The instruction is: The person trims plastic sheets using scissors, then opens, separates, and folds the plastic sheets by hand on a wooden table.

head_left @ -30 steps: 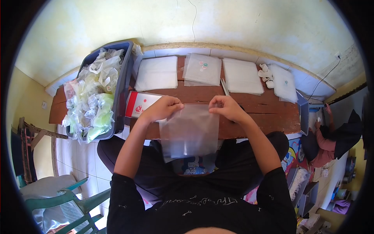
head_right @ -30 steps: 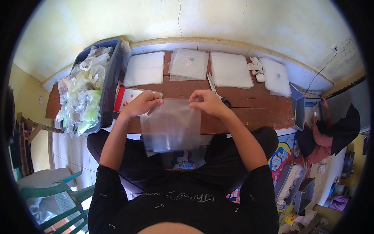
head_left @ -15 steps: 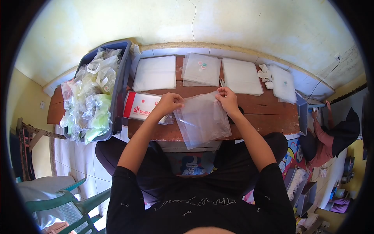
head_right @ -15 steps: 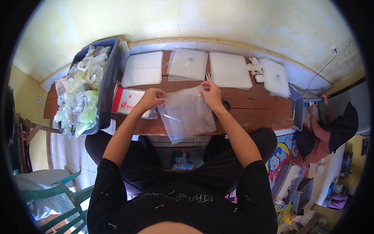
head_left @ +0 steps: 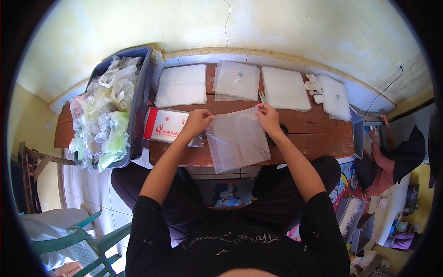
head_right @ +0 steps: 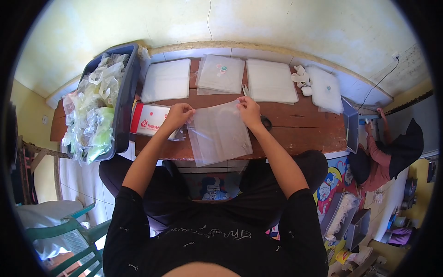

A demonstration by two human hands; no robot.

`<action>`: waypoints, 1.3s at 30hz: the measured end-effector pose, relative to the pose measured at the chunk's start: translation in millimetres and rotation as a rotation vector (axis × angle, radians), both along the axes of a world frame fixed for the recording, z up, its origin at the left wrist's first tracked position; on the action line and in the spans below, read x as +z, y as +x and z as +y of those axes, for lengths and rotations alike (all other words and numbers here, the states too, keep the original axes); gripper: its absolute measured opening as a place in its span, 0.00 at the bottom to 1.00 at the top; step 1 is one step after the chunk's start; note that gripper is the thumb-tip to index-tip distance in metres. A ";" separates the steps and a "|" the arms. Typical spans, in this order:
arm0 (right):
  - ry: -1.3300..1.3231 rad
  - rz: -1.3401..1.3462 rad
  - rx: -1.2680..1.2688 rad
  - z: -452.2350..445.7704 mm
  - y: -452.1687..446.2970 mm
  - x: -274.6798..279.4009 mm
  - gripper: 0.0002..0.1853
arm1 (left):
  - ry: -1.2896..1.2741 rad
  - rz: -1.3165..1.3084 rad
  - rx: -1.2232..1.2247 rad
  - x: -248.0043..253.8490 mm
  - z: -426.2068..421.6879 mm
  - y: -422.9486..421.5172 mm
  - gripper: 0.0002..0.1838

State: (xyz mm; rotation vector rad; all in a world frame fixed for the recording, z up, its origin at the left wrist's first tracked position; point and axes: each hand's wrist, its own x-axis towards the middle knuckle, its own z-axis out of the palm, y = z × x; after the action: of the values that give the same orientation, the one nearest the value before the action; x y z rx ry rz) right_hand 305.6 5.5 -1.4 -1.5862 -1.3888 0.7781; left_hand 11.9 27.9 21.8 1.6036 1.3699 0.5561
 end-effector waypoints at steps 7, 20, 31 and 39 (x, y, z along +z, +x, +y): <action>-0.035 0.018 0.026 -1.8 -3.7 4.1 0.12 | 0.033 -0.053 0.013 -4.0 0.6 1.5 0.15; -0.017 0.030 -0.033 0.9 1.9 -2.3 0.09 | -0.091 0.079 0.043 5.8 4.1 10.1 0.13; -0.048 -0.174 0.046 -8.4 -1.8 18.6 0.19 | -0.100 0.187 0.131 9.1 5.8 13.7 0.17; -0.036 -0.202 0.116 -15.9 3.2 16.3 0.25 | -0.036 0.053 0.182 -5.2 6.8 10.2 0.12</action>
State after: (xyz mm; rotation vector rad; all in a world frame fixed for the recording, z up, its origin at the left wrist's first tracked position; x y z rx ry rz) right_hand 308.8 -10.5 14.9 -1.6599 -1.6323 0.7306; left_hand 22.1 34.7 16.6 1.4833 1.5669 0.5965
